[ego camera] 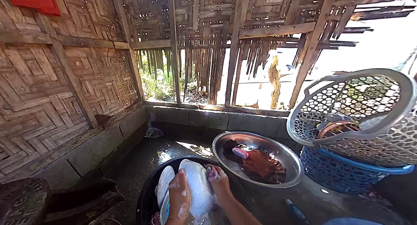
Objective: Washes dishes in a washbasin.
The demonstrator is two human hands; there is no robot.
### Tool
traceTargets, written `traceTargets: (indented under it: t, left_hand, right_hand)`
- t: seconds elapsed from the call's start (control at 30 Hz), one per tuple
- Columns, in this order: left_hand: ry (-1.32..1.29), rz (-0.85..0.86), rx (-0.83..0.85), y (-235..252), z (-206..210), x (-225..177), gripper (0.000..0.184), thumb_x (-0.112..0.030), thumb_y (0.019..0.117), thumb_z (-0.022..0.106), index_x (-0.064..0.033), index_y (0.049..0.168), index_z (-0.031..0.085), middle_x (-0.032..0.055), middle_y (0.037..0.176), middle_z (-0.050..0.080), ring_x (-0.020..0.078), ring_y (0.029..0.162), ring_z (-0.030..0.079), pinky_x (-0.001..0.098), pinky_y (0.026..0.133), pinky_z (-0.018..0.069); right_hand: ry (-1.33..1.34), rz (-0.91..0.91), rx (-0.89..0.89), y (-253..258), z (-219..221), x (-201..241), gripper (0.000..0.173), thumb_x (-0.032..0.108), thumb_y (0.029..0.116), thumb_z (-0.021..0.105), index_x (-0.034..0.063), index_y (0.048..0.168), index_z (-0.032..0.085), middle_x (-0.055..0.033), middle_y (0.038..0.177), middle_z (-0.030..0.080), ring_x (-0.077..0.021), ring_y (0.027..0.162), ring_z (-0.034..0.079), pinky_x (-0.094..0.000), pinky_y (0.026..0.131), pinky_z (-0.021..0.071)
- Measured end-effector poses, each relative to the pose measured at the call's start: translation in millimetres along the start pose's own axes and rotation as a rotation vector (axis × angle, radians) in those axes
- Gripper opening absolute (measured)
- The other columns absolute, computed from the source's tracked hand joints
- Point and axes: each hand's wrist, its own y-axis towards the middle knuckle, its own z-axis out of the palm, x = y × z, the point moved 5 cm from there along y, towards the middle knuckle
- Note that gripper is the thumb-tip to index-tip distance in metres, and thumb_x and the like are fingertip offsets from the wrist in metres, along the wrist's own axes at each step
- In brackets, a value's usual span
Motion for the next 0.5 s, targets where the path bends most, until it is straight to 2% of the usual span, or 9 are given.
traceTargets:
  t: [0.07,0.13,0.23,0.3,0.33,0.37,0.4,0.43,0.5]
  left_hand:
    - [-0.059,-0.028,0.035,6,-6,4,0.042,-0.016,0.111,0.036,0.0093,0.105,0.068,0.0162,0.097,0.069,0.0139,0.095,0.066,0.0303,0.091,0.0538]
    - [-0.081,-0.052,0.062,15,-14,9,0.043,-0.019,0.1118,0.034,0.0087,0.11,0.067,0.0163,0.102,0.069,0.0135,0.099,0.066,0.0304,0.092,0.0541]
    - [0.015,-0.078,0.037,25,-26,25,0.047,-0.025,0.1124,0.035,0.006,0.109,0.07,0.017,0.104,0.071,0.0161,0.1,0.069,0.034,0.093,0.0552]
    - [0.108,-0.211,0.112,23,-30,39,0.057,-0.034,0.1134,0.026,0.0081,0.127,0.062,0.0262,0.123,0.064,0.0278,0.116,0.064,0.0436,0.101,0.0504]
    - [0.098,-0.333,0.187,19,-29,46,0.065,-0.041,0.1129,0.017,0.006,0.142,0.051,0.0294,0.136,0.056,0.034,0.122,0.06,0.049,0.1,0.0512]
    - [0.037,-0.472,0.251,12,-25,49,0.073,-0.051,0.1102,0.009,0.0005,0.151,0.039,0.0303,0.142,0.05,0.0389,0.122,0.06,0.0535,0.093,0.054]
    - [-0.064,-0.605,0.307,7,-22,50,0.082,-0.063,0.1049,0.003,-0.0065,0.157,0.03,0.0303,0.147,0.046,0.0433,0.121,0.059,0.0584,0.088,0.055]
    - [-0.171,-0.707,0.354,4,-18,49,0.09,-0.073,0.099,0.0,-0.0111,0.159,0.025,0.0306,0.145,0.048,0.0457,0.117,0.062,0.0602,0.083,0.0563]
    - [-0.38,-0.829,0.457,2,-13,43,0.097,-0.081,0.0932,-0.001,-0.0119,0.158,0.024,0.0317,0.135,0.056,0.0461,0.105,0.067,0.057,0.079,0.0594]
  right_hand:
    - [0.196,0.276,0.105,-9,-1,1,0.037,0.022,0.112,0.034,0.0,0.136,0.053,-0.0161,0.119,0.062,-0.0213,0.106,0.061,-0.0411,0.09,0.0511]
    - [0.321,0.362,0.162,-10,-1,3,0.04,0.028,0.113,0.029,0.0054,0.139,0.05,-0.0139,0.118,0.063,-0.0206,0.105,0.063,-0.0424,0.088,0.0539]
    - [0.234,0.207,0.003,-3,-7,22,0.028,0.016,0.1098,0.043,-0.003,0.121,0.06,-0.0138,0.102,0.065,-0.0167,0.091,0.064,-0.035,0.08,0.0543]
    - [0.067,0.078,-0.086,0,-12,44,0.022,0.007,0.1067,0.048,-0.006,0.116,0.062,-0.0157,0.103,0.064,-0.0176,0.093,0.062,-0.0355,0.084,0.0515]
    - [-0.033,0.002,-0.096,1,-14,54,0.023,0.007,0.1064,0.049,-0.0066,0.119,0.063,-0.0187,0.111,0.066,-0.0212,0.102,0.062,-0.0386,0.092,0.0499]
    - [-0.14,-0.088,-0.106,2,-13,62,0.026,0.012,0.1059,0.053,-0.0064,0.12,0.066,-0.0219,0.115,0.068,-0.0272,0.108,0.063,-0.045,0.098,0.0485]
    - [-0.233,-0.184,-0.117,0,-11,69,0.031,0.021,0.1053,0.057,-0.005,0.118,0.069,-0.0229,0.111,0.07,-0.0321,0.108,0.065,-0.0513,0.099,0.0481]
    - [-0.3,-0.269,-0.117,-5,-8,76,0.035,0.028,0.1039,0.06,-0.0036,0.115,0.071,-0.0226,0.107,0.071,-0.0347,0.105,0.067,-0.055,0.097,0.0488]
    - [-0.38,-0.493,-0.108,-20,-1,84,0.038,0.037,0.0986,0.064,0.001,0.102,0.075,-0.0156,0.092,0.074,-0.0296,0.09,0.071,-0.0541,0.086,0.0544]
